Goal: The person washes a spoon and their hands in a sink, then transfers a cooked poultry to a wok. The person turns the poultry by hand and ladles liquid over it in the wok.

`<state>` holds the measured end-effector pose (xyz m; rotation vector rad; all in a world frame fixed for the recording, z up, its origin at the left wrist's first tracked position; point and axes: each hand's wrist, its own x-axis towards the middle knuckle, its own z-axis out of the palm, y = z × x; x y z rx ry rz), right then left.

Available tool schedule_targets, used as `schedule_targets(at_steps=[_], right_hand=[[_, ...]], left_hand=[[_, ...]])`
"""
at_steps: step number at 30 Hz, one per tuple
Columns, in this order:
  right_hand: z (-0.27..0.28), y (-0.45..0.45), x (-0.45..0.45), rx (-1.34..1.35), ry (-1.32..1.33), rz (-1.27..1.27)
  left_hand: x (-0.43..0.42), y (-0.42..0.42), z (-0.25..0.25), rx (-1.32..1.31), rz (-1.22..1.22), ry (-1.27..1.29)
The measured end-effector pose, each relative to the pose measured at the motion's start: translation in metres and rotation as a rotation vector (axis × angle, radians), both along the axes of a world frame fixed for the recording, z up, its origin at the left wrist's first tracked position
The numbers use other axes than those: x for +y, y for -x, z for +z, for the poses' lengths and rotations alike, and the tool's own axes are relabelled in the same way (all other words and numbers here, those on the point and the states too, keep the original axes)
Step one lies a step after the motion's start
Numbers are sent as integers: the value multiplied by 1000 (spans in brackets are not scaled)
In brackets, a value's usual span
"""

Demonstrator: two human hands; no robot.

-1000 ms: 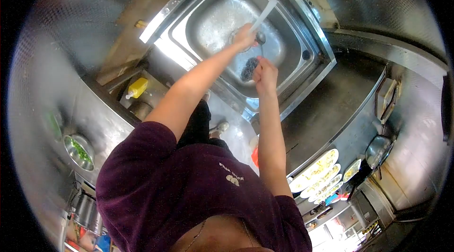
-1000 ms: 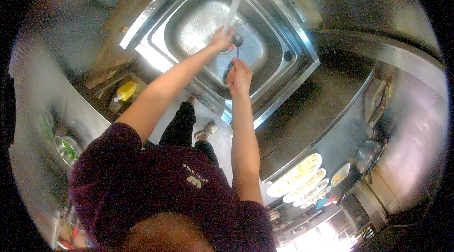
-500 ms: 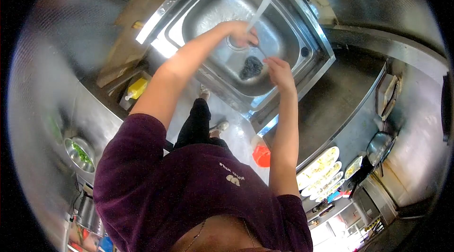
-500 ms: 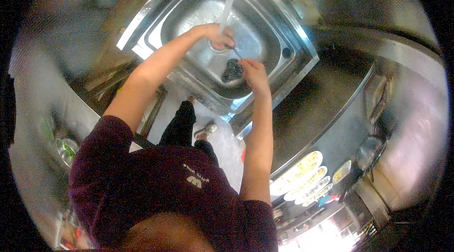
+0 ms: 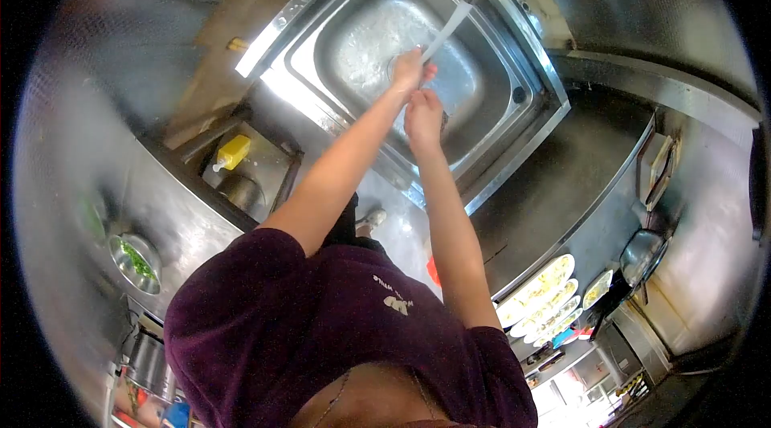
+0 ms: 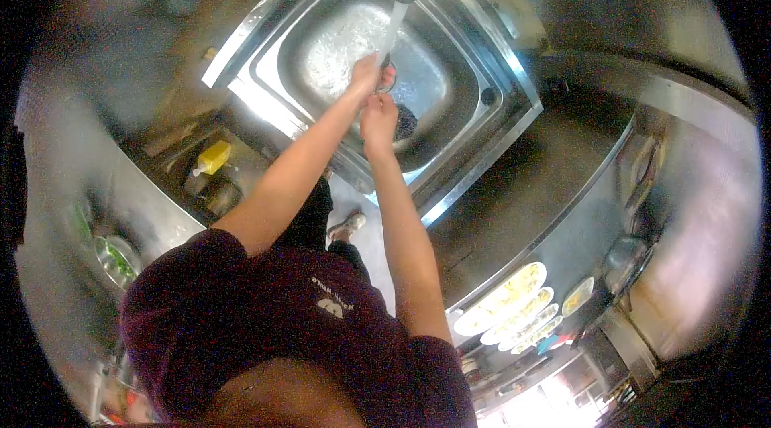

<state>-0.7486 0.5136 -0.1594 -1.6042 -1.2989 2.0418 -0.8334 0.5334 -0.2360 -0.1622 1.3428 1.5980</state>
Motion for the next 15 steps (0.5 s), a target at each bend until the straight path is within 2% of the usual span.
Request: schedule_targets(at_steps=[4, 7, 10, 12, 14, 15], right_hand=[[-19, 11, 12, 1, 29, 168], [-76, 19, 31, -214, -507, 422], [-91, 37, 43, -353, -939, 535], [-106, 50, 59, -268, -1063, 747], [-116, 53, 66, -145, -746, 738], [-84, 64, 66, -67, -374, 610]], left_hand=[[-18, 10, 5, -38, -160, 24], [-32, 16, -58, 86, -347, 69], [-49, 17, -14, 23, -51, 36], [-48, 24, -10, 94, -53, 106], [-48, 28, -5, 82, -38, 137], [-47, 33, 9, 37, -21, 132]])
